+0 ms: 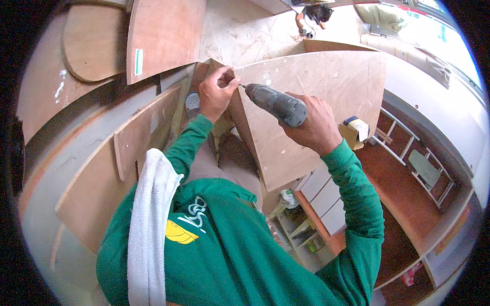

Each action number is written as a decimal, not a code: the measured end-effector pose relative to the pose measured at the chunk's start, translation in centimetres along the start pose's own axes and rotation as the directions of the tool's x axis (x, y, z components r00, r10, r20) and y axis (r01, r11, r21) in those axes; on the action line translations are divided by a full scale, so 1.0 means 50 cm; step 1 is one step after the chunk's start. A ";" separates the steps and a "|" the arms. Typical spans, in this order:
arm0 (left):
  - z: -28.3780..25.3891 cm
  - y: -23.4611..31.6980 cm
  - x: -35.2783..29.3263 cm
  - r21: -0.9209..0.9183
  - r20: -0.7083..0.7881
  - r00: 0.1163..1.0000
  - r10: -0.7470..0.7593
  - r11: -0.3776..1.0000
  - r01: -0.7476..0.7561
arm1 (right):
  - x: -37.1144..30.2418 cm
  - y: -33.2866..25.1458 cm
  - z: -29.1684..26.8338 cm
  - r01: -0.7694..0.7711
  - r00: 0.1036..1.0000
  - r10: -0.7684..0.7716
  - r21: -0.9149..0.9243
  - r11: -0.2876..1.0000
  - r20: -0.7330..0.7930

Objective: The person assembles pieces of plywood to construct a box-like structure, using a drill to drive screws into the wood and positioning various panels by hand.

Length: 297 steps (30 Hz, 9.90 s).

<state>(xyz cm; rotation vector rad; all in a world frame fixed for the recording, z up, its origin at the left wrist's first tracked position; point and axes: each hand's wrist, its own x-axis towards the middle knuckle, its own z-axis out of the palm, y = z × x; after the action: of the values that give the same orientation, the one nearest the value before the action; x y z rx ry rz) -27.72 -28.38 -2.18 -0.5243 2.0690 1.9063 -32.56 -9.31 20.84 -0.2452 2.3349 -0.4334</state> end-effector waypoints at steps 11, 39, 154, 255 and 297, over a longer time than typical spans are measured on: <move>-0.031 -0.087 0.157 0.029 0.492 0.816 0.305 0.930 -0.366 | -0.005 0.026 0.006 0.020 0.999 -0.020 -0.010 1.000 -0.024; -0.050 -0.096 0.239 -0.017 0.684 0.656 0.321 0.905 -0.425 | 0.028 -0.002 -0.018 -0.001 0.997 0.017 -0.204 0.979 0.078; 0.945 0.205 -0.532 0.055 0.547 0.690 0.473 0.803 -0.594 | -0.938 0.446 1.001 0.168 0.433 0.877 0.974 0.150 -0.210; 0.369 -0.134 -0.736 -0.862 0.500 0.806 -0.315 -0.093 0.498 | -0.686 0.231 0.360 0.013 0.968 -0.033 -0.079 0.997 -0.249; 0.373 -0.199 -0.785 0.122 -0.320 0.933 0.163 0.984 -0.130 | -0.611 0.207 0.280 0.120 0.992 -0.126 -0.234 0.965 -0.014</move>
<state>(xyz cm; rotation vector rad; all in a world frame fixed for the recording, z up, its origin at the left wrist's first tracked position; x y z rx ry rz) 11.12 -7.46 4.46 -0.7258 2.4622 1.8886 -1.55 6.04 27.02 -0.5020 2.4067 -0.2217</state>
